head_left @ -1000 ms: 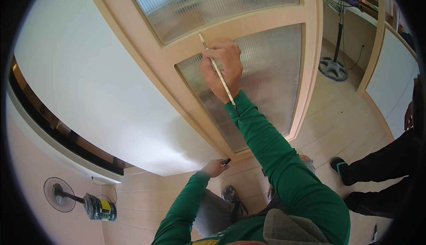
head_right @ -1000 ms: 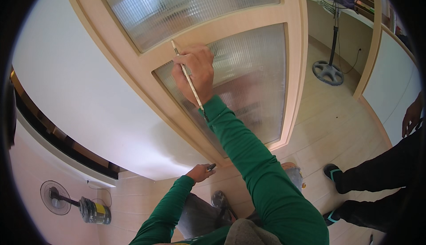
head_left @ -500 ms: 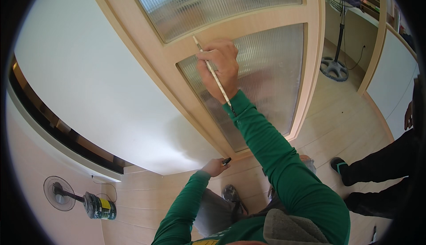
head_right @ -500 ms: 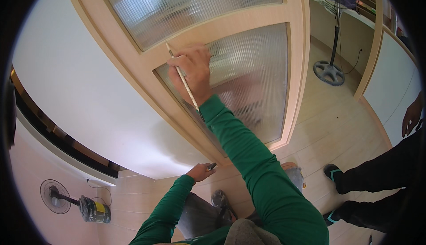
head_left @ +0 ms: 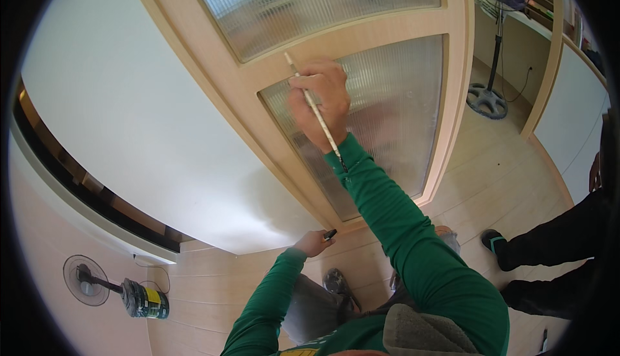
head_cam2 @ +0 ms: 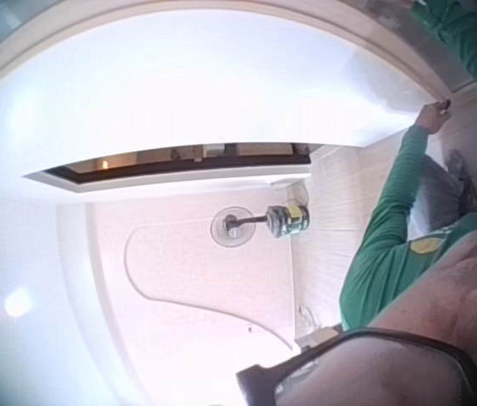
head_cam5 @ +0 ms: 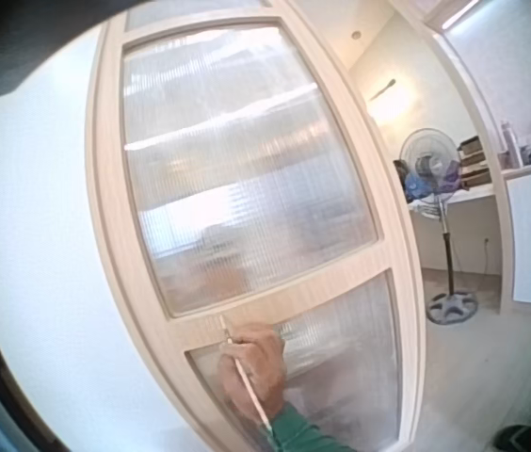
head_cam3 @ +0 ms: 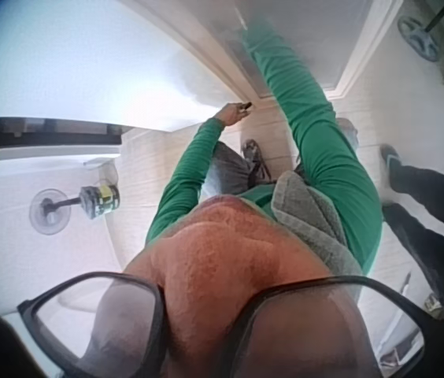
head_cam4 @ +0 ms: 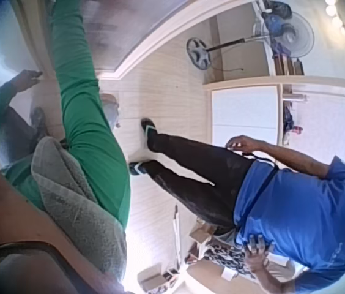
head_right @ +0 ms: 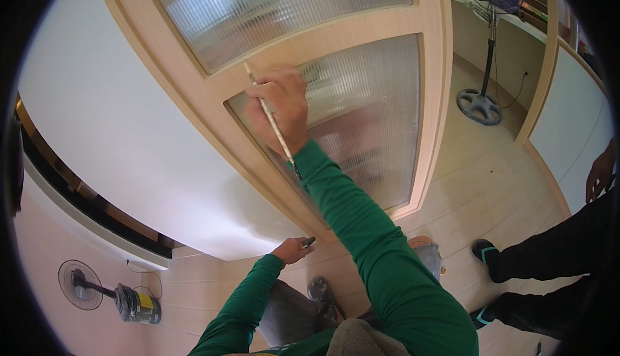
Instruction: The person paints the wooden frame of a door with frosted glass panels using a small brush and a container of light-colored paint. They repeatedly dip the brush into the paint and apply it to the frame sections between the glass panels.
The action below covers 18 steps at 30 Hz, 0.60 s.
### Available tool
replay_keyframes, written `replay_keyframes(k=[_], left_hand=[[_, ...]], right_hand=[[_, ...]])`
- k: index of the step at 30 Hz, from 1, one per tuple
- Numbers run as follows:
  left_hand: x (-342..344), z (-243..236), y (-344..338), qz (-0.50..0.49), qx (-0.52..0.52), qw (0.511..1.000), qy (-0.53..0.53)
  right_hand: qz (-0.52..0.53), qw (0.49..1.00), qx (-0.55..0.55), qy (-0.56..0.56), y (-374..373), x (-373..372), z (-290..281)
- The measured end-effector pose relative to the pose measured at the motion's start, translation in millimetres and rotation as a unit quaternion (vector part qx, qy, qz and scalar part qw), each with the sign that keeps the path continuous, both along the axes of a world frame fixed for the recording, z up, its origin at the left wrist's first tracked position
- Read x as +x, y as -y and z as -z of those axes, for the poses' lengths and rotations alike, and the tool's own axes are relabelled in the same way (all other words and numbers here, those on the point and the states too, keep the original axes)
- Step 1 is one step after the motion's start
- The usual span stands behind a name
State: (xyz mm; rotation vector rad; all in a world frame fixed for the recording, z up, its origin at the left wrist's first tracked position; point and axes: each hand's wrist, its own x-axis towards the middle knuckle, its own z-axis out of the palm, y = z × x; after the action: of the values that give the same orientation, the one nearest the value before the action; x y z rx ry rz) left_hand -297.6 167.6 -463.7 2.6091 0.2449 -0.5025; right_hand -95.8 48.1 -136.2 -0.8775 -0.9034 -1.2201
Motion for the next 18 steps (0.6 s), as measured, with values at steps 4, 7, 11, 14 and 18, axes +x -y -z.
replay_keyframes(k=[4, 7, 11, 14, 18], left_hand=[[-2.5, -0.3, 0.9, -0.006, -0.007, 1.0, 0.003], [0.7, -1.1, 1.5, -0.002, 0.002, 1.0, -0.005], [0.2, -1.2, 1.6, -0.01, -0.005, 1.0, -0.008], [-0.2, -2.2, 3.3, -0.005, -0.01, 1.0, -0.001], [0.5, 0.2, 2.5, -0.009, -0.012, 1.0, -0.006]], right_hand=[[0.021, 0.999, -0.021, -0.017, 3.2, -2.1, 1.6], [0.02, 1.0, -0.016, 0.006, 5.1, -1.8, -0.8], [0.012, 0.998, 0.026, -0.05, 8.3, 5.5, 4.6], [0.001, 0.996, 0.038, -0.075, 9.2, 10.5, 3.8], [0.006, 0.998, 0.016, -0.059, 12.7, 8.2, 1.5]])
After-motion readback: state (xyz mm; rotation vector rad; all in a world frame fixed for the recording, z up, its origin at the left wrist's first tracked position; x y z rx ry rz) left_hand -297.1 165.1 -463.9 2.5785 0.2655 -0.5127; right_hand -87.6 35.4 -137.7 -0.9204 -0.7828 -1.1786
